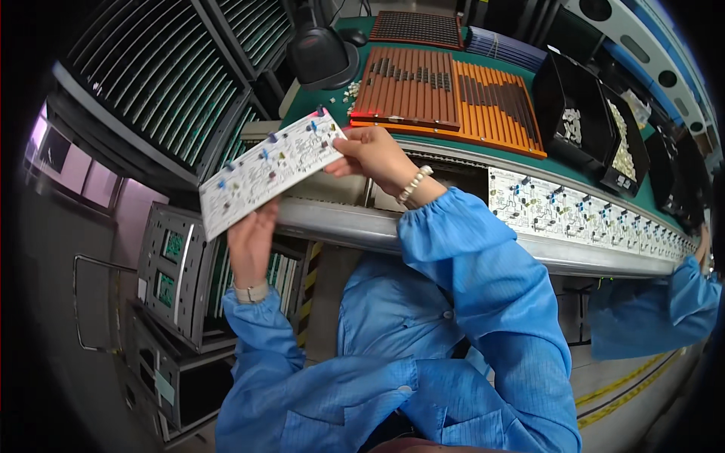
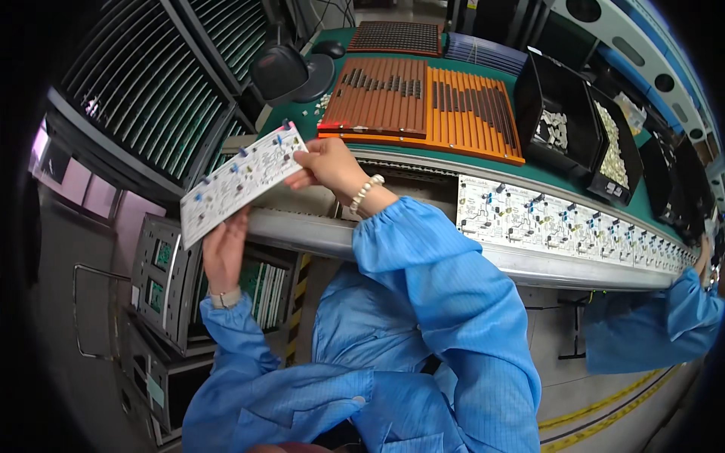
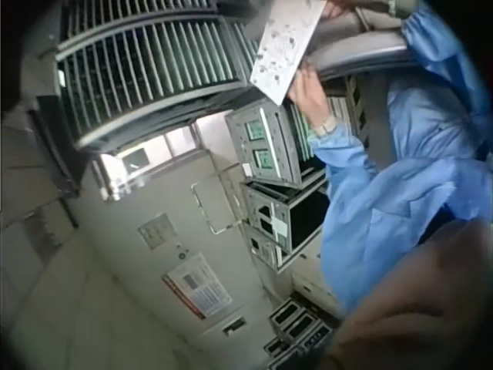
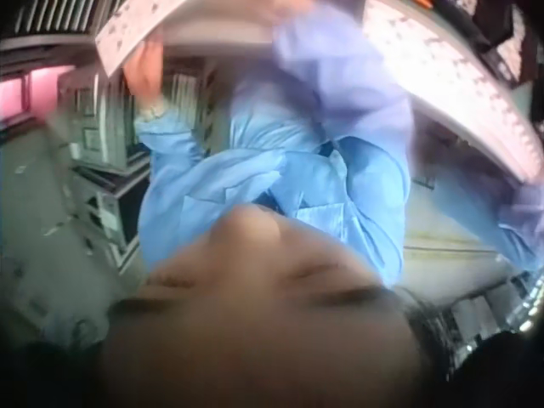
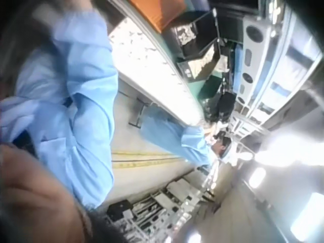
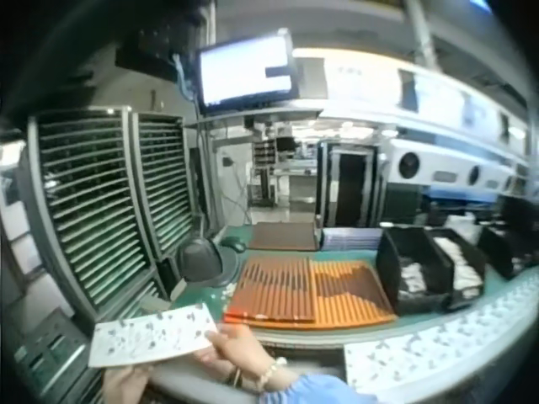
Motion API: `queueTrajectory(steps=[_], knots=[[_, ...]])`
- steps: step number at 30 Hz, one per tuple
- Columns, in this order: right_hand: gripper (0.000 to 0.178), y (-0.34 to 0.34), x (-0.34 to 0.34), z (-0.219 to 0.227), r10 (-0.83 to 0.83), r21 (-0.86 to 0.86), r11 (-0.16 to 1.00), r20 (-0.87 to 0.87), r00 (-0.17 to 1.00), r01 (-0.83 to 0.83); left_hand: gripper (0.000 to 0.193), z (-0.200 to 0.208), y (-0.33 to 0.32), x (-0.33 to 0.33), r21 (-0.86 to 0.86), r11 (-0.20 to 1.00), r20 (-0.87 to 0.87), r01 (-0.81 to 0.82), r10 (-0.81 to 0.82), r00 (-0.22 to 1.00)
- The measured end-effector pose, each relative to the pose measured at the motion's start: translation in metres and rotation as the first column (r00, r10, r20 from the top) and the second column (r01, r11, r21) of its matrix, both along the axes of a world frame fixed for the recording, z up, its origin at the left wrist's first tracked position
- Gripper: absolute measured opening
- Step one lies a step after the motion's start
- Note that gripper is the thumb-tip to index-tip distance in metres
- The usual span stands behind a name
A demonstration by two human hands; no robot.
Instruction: Assembling electronic components onto circuit boards on a manual production line.
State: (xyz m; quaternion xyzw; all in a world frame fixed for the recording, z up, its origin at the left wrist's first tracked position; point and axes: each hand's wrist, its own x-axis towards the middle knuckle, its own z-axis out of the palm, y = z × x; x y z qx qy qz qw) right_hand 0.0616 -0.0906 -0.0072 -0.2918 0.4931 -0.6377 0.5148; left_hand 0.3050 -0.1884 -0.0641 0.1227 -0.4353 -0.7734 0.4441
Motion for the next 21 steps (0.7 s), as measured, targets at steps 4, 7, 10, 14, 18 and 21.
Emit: queueTrajectory(steps=[4,7,10,14,18,21], knots=[[0.025,-0.022,-0.013,0.001,-0.182,-0.02,0.983,-0.038,0.983,0.181,0.034,0.005,-0.045,-0.008,-0.001,0.997,-0.038,-0.073,0.073,0.997],[0.026,-0.028,-0.022,0.001,-0.223,-0.071,0.972,0.008,0.975,0.223,0.03,0.008,-0.065,-0.027,-0.001,0.992,-0.014,-0.123,0.123,0.992],[0.026,-0.029,-0.026,-0.002,-0.197,-0.182,0.965,-0.02,0.98,0.19,0.028,0.011,-0.081,-0.041,-0.024,0.981,0.061,-0.191,0.192,0.98],[0.026,-0.034,-0.033,-0.007,-0.147,-0.188,0.972,-0.007,0.989,0.143,0.027,0.0,-0.102,-0.048,-0.036,0.976,0.088,-0.214,0.217,0.972],[0.027,-0.038,-0.037,-0.013,-0.124,-0.249,0.962,-0.012,0.992,0.117,0.025,-0.002,-0.106,-0.052,-0.025,0.972,0.108,-0.235,0.236,0.966],[0.029,-0.041,-0.037,-0.016,-0.053,-0.261,0.963,0.03,0.998,0.06,0.025,-0.007,-0.11,-0.049,-0.011,0.966,0.122,-0.257,0.257,0.959]])
